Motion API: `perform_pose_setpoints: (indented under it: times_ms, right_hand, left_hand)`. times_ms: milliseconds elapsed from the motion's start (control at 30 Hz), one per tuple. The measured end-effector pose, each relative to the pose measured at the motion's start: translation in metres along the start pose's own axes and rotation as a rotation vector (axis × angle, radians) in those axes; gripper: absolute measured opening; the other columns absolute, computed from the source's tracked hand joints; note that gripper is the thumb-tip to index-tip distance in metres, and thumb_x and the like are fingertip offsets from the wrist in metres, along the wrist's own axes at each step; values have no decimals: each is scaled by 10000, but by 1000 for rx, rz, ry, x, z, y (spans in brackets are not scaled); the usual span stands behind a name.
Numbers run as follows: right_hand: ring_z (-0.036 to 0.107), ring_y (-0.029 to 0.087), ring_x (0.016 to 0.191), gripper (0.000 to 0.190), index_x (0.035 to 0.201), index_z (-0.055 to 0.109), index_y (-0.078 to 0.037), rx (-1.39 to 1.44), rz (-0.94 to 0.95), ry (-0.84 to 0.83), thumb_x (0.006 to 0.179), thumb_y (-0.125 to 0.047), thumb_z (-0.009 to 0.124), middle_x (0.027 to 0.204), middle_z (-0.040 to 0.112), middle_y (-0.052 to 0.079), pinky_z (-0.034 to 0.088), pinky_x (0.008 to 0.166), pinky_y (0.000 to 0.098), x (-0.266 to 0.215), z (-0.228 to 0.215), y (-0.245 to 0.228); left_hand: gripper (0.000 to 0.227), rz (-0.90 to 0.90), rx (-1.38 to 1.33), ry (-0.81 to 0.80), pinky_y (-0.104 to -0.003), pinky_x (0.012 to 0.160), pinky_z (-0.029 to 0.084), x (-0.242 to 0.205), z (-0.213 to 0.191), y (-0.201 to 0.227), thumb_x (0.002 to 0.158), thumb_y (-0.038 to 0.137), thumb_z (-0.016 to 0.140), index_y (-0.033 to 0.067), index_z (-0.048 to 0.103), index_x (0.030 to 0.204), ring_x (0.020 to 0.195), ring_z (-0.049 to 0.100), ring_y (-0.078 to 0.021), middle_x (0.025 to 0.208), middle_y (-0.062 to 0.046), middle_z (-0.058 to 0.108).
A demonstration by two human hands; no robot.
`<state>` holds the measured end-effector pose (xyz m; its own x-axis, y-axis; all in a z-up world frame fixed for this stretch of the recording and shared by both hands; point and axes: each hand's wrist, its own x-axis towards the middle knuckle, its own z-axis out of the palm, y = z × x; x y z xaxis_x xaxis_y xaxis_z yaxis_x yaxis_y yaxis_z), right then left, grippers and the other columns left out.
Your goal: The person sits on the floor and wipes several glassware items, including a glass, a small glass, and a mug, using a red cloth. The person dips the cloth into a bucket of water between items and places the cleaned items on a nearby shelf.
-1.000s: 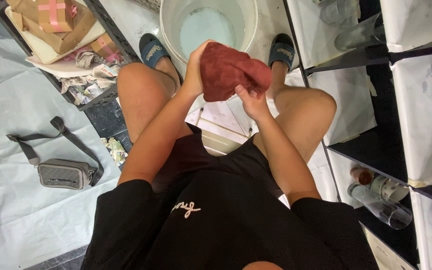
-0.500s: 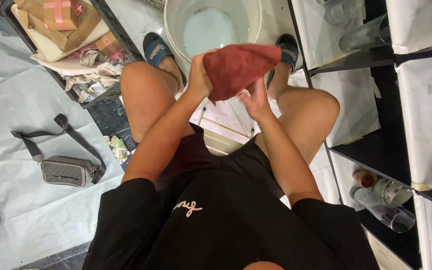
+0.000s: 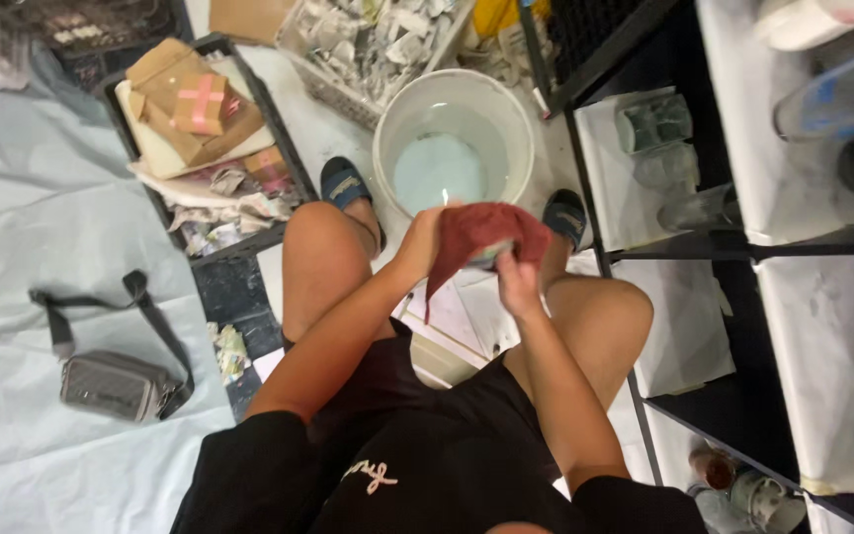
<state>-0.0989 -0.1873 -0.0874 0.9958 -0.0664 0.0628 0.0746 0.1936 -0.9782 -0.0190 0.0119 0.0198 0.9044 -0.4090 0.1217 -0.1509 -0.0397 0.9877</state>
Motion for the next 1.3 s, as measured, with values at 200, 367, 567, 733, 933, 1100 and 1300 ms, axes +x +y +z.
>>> perform_pose_setpoints:
  times_ms: [200, 367, 567, 733, 933, 1100, 1300]
  right_hand:
    - [423, 257, 1280, 594, 1559, 432, -14, -261, -54, 62, 1072, -325, 567, 1432, 450, 158, 347, 1095, 388, 5, 1, -16]
    - [464, 150, 1184, 645, 1456, 388, -141, -205, -522, 291, 946, -198, 779, 1387, 431, 43, 419, 1049, 289, 18, 12, -46]
    - [535, 203, 1099, 698, 1386, 453, -104, -449, -384, 107, 851, -199, 891, 1389, 439, 89, 518, 907, 321, 18, 13, -76]
    - [552, 252, 1312, 783, 1490, 375, -75, -214, -189, -38, 932, -388, 826, 1485, 433, 127, 520, 1071, 378, 12, 14, -89]
    - [542, 281, 1359, 869, 1521, 379, -27, -400, -260, -189, 906, -484, 790, 1460, 498, 165, 428, 1176, 399, 11, 11, -110]
    - [576, 274, 1288, 777, 1469, 414, -38, -511, -248, -68, 936, -495, 747, 1367, 538, 159, 455, 1144, 396, 0, 16, -95]
    - [610, 339, 1003, 687, 1420, 454, 25, 122, 594, 16, 1046, -550, 502, 1168, 605, 210, 473, 783, 475, -1, 9, -66]
  left_hand:
    - [257, -7, 255, 32, -328, 722, 562, 2, -15, -6, 808, 40, 776, 32, 708, 1056, 799, 672, -164, 877, -137, 726]
    - [318, -102, -315, -68, -341, 682, 556, 11, -12, -11, 992, 88, 620, 5, 676, 1294, 845, 720, -206, 1055, -120, 770]
    - [305, -534, -436, -56, -312, 415, 491, 17, -4, 2, 1039, 209, 531, 8, 707, 1185, 533, 685, -196, 766, -140, 736]
    - [389, -352, -419, -203, -340, 658, 611, 11, 5, -6, 1001, 157, 719, -56, 603, 1306, 827, 724, -206, 1053, -148, 741]
    - [732, -161, -295, -250, -346, 925, 583, 7, 13, -24, 916, 200, 758, 8, 347, 1491, 1079, 647, -197, 1256, -139, 631]
    - [296, -103, -497, -144, -375, 1072, 561, 0, 23, -44, 1105, 156, 584, -6, 539, 1347, 1146, 689, -217, 1243, -105, 689]
    - [329, 485, 944, -31, -347, 1023, 498, 9, 20, -63, 999, 104, 650, 35, 599, 1316, 1087, 675, -244, 1153, -89, 698]
